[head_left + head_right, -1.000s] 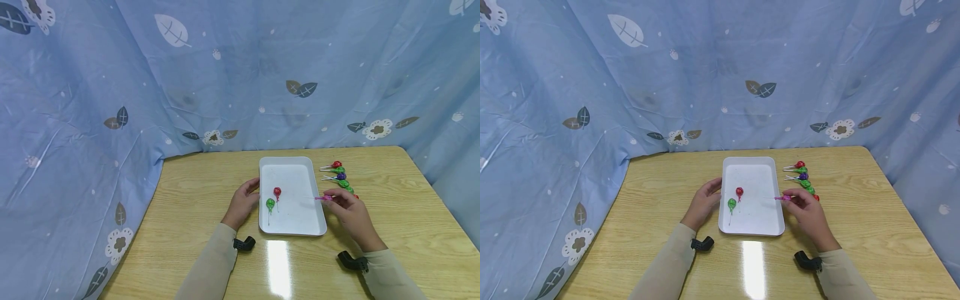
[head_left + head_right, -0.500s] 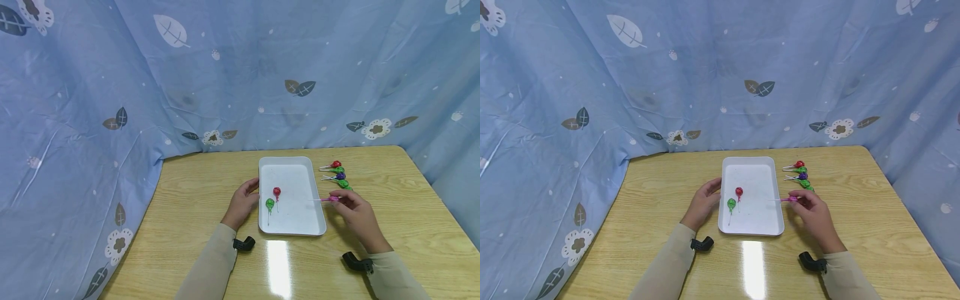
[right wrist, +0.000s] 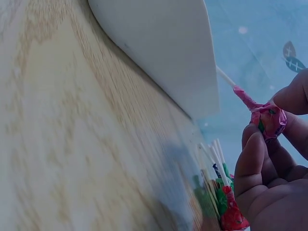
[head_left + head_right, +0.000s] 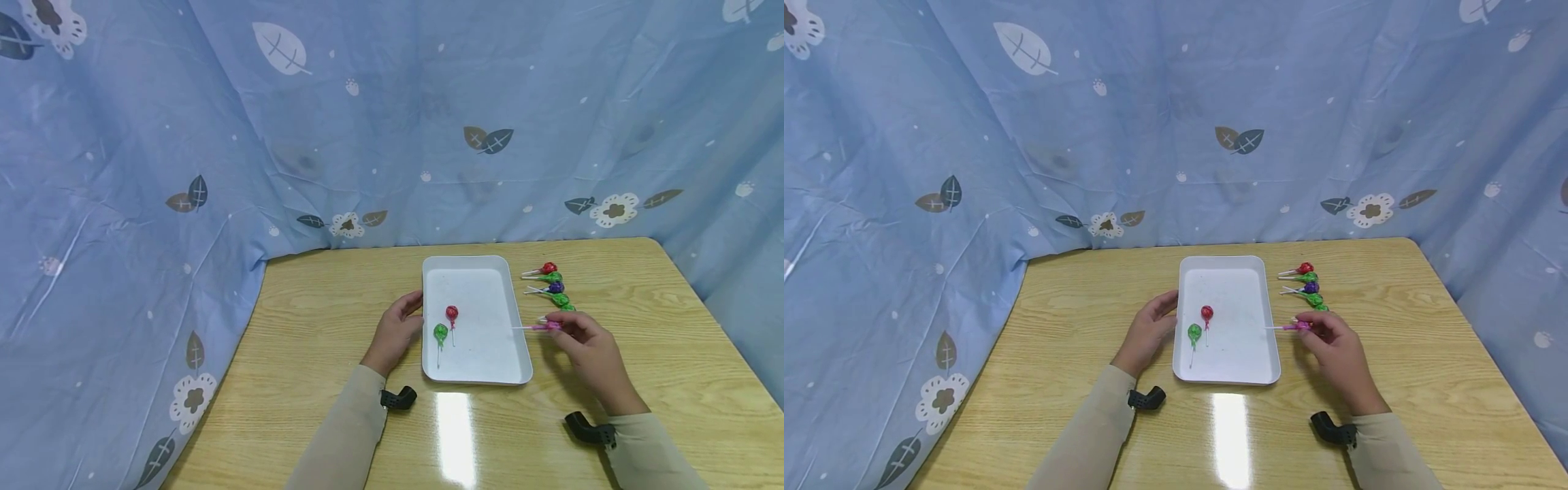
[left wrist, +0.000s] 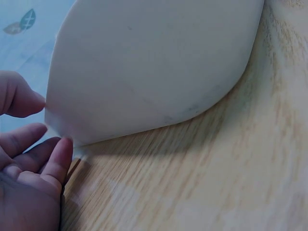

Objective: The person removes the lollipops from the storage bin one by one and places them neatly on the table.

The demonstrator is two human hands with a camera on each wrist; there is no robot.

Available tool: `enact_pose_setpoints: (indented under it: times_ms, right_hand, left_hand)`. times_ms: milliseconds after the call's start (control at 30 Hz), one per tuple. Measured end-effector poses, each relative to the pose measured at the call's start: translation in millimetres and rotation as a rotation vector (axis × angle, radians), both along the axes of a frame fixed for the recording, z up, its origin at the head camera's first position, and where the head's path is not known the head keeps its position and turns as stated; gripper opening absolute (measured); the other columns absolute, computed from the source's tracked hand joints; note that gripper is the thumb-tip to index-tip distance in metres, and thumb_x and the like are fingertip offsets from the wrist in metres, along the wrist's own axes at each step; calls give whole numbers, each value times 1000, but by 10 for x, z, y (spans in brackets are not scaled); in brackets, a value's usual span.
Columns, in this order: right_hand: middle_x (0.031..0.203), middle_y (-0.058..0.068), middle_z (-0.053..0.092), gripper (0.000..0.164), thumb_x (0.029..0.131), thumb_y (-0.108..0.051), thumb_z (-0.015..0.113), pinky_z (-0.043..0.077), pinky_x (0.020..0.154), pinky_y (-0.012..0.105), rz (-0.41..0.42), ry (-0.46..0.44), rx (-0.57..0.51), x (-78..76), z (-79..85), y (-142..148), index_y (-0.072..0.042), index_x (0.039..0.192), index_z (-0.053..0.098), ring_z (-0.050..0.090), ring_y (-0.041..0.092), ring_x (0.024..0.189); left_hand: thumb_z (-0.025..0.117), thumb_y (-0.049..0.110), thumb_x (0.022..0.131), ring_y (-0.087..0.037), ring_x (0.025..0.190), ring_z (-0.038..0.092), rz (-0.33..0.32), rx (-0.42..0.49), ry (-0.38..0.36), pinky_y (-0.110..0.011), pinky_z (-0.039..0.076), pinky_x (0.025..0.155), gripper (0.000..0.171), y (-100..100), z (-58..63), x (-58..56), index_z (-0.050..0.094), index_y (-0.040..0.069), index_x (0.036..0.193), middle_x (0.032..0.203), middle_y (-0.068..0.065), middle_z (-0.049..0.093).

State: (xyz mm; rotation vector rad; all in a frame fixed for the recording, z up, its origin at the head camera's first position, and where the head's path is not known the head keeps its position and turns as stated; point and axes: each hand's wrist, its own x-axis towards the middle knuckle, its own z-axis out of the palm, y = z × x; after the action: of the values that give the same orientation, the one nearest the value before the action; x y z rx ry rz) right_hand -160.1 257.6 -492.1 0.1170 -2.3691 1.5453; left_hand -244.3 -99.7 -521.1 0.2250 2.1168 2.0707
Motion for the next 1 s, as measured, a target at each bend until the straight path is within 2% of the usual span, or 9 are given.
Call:
enact_pose_setpoints:
  times_ms: [400, 600, 1000]
  right_hand:
    - [121, 4, 69, 27, 106, -2, 68, 50, 72, 16, -16, -74, 14, 10, -10, 60, 5, 131, 71, 58, 11, 94]
    - [124, 4, 68, 28, 106, 0, 66, 51, 74, 14, -3, -75, -1, 2, -34, 81, 7, 133, 70, 59, 9, 98]
    - [121, 9, 68, 25, 106, -3, 69, 49, 76, 11, -74, -87, 77, 22, -50, 162, 5, 129, 72, 59, 4, 97]
  left_hand:
    - [66, 8, 103, -21, 143, 55, 0, -9, 5, -38, 48, 116, 55, 5, -5, -1, 58, 12, 157, 156, -5, 59]
    - [65, 7, 103, -22, 143, 54, 0, -1, 8, -37, 48, 115, 56, 8, -2, 3, 57, 10, 157, 156, -6, 59]
    - [65, 7, 102, -21, 142, 55, -1, -4, 7, -36, 49, 114, 56, 7, 0, 2, 57, 10, 158, 156, -6, 58]
